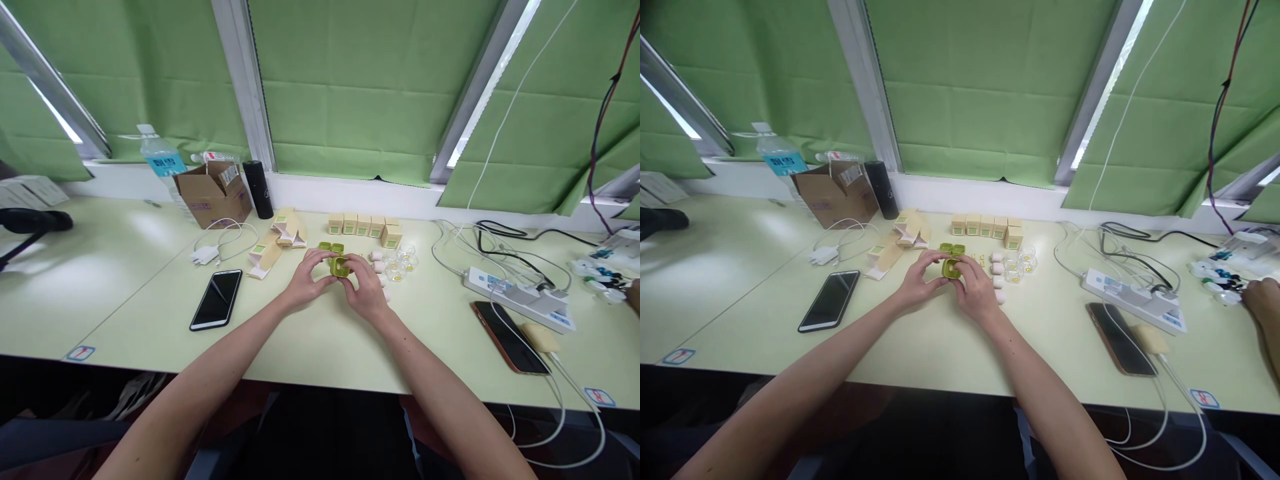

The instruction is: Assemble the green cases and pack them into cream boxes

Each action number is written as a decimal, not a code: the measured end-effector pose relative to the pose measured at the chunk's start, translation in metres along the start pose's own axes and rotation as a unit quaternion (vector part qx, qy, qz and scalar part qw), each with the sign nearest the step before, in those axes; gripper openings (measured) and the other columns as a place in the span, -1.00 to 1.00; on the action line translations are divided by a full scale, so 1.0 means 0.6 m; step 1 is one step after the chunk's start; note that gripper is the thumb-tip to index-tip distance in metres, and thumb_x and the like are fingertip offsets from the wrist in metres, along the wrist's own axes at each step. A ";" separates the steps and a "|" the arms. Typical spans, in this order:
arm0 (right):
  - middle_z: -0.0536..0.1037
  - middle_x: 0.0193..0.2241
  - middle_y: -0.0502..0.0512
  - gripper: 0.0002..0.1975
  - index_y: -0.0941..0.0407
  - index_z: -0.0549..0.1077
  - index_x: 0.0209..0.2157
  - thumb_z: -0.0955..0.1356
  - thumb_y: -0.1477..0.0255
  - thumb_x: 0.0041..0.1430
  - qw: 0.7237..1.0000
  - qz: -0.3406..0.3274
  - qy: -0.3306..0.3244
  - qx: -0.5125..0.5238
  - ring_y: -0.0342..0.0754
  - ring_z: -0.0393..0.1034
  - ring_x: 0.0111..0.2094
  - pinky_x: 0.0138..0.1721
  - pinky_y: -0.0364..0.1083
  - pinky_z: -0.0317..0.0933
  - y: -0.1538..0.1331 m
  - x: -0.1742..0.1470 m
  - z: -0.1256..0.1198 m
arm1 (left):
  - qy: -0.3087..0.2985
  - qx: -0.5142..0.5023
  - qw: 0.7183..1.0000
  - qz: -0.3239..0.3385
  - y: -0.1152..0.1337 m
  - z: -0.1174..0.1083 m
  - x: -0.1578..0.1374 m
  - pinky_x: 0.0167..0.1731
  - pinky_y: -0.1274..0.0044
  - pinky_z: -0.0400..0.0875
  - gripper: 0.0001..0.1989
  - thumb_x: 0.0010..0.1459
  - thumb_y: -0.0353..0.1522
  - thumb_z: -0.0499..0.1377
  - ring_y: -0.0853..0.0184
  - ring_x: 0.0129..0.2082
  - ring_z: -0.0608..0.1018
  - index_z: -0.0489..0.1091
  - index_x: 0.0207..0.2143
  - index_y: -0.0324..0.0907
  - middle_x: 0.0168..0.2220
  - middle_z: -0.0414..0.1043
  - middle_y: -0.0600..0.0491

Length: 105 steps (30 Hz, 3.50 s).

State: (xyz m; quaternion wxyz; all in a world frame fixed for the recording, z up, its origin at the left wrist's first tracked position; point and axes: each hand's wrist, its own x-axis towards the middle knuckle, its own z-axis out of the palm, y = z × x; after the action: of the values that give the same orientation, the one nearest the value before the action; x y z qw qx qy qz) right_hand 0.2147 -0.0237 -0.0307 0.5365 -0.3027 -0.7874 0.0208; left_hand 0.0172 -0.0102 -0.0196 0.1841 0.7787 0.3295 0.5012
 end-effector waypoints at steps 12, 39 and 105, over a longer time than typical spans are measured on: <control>0.52 0.08 0.31 -0.76 -0.01 0.51 0.01 0.29 0.48 0.41 1.000 -0.014 0.000 0.004 0.16 0.50 0.10 -0.04 0.19 0.57 0.001 -0.001 0.002 | 0.010 -0.006 1.000 0.005 0.011 0.000 0.002 -0.01 0.26 0.49 -0.62 0.23 -0.23 0.34 0.13 0.04 0.52 0.47 0.08 -0.04 -0.01 0.55 -0.08; 0.51 0.11 0.34 -0.69 0.03 0.51 0.11 0.29 0.52 0.41 0.999 -0.045 0.022 -0.011 0.15 0.51 0.08 -0.01 0.18 0.56 0.004 -0.003 0.005 | 0.024 -0.032 0.999 0.018 0.009 0.004 0.001 0.01 0.28 0.48 -0.62 0.25 -0.18 0.33 0.14 0.04 0.50 0.48 0.08 -0.04 -0.01 0.54 -0.08; 0.66 -0.15 0.09 -0.78 0.04 0.55 -0.19 0.46 0.24 0.18 0.950 0.288 -0.118 -0.004 0.03 0.54 -0.15 -0.21 -0.02 0.35 -0.035 0.072 -0.158 | 0.062 -0.138 0.987 -0.050 0.005 0.015 -0.002 0.26 0.14 0.40 -0.59 0.10 -0.32 0.41 0.06 0.18 0.57 0.39 -0.03 -0.12 0.06 0.57 -0.15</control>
State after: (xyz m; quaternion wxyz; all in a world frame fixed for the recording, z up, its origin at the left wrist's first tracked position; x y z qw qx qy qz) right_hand 0.2761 -0.0467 0.0528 0.4101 -0.5139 -0.7246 0.2066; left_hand 0.0261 -0.0132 -0.0225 0.2940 0.6958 0.3064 0.5793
